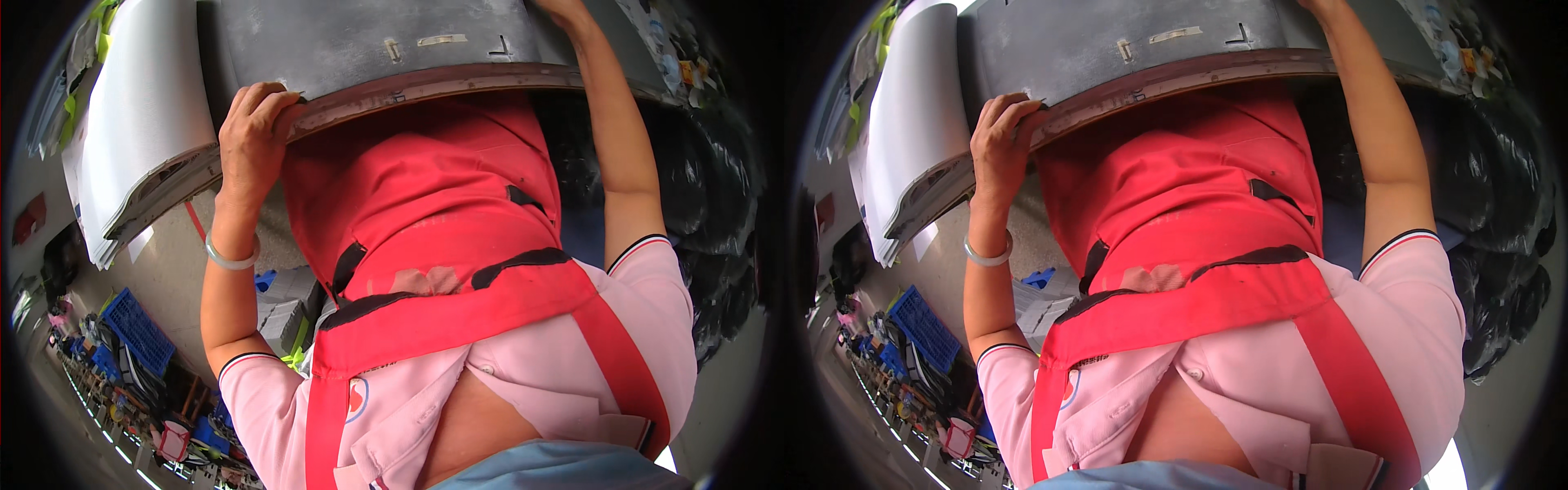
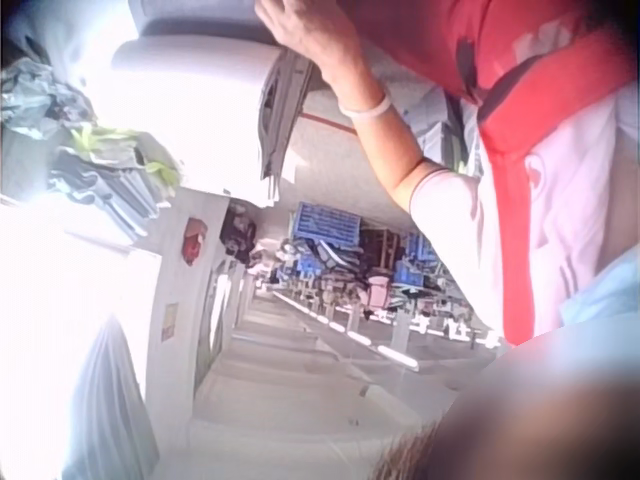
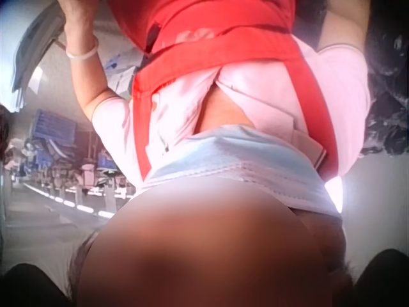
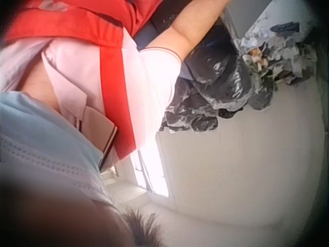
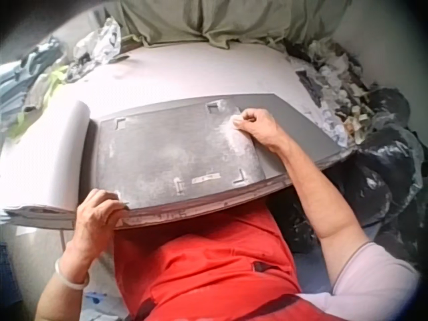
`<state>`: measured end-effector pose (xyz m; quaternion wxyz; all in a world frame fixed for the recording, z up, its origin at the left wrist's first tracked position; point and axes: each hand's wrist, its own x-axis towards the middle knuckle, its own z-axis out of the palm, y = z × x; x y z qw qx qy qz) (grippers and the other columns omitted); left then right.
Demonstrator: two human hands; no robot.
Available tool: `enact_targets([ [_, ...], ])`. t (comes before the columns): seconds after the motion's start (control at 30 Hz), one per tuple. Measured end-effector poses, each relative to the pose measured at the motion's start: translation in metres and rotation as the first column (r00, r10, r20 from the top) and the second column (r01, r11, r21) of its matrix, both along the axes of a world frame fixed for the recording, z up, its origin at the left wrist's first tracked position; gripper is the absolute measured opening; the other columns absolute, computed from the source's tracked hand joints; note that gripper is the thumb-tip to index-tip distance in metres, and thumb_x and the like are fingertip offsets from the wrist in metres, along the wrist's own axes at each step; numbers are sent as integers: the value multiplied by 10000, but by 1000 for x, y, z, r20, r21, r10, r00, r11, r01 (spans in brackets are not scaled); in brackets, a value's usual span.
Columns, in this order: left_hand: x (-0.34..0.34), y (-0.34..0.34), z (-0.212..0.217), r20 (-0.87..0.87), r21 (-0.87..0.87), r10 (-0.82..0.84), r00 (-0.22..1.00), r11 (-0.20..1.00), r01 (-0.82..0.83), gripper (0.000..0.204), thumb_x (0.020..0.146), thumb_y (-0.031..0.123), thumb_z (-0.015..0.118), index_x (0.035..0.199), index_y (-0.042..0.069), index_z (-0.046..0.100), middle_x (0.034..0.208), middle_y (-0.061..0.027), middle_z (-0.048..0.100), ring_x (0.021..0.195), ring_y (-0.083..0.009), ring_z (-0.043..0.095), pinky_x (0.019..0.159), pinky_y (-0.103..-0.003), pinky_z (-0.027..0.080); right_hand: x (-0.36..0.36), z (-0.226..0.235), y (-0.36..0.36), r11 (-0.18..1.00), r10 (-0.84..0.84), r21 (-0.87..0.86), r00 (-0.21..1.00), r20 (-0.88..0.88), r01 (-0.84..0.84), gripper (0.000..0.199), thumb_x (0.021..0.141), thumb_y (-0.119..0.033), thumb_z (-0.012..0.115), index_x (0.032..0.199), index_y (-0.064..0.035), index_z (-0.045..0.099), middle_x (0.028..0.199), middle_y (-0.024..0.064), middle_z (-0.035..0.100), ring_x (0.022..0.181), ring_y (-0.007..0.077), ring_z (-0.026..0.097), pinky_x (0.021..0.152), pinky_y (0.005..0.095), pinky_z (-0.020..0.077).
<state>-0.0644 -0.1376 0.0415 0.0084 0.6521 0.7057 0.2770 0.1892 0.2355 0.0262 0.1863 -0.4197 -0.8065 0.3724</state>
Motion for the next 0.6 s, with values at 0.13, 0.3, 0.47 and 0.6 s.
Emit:
enact_targets([
  [0.13,1,1,-3,-17,-25,14,1000,1000,-14,151,821,55,766,966,46,724,993,-80,693,938,-281,660,822,-371,543,4,4,4,1000,-4,5,999,36,4,228,909,-233,753,928,-7,726,815,1,669,754,113,576,692,305,476],
  [0.3,1,-1,-4,-15,-32,18,1000,999,-19,143,829,59,758,968,55,726,996,-75,694,946,-281,660,827,-375,543,0,11,1,991,43,-122,999,-30,-46,194,931,-212,731,850,-37,704,746,-28,604,683,99,509,634,293,425],
  [0.47,0,0,-4,-44,3,9,999,1000,-9,123,843,110,754,953,64,722,972,-64,679,922,-283,649,798,-390,542,3,3,6,996,16,-82,1000,-14,-17,193,924,-209,736,862,-28,710,762,-25,621,701,100,527,642,295,436],
  [0.6,2,-5,2,-76,-79,43,996,996,-49,168,851,109,755,1007,53,726,1023,-82,689,957,-289,663,819,-385,549,-7,-2,-1,998,50,37,999,14,-50,201,918,-208,733,875,-13,711,772,-10,634,726,107,544,657,304,452],
])
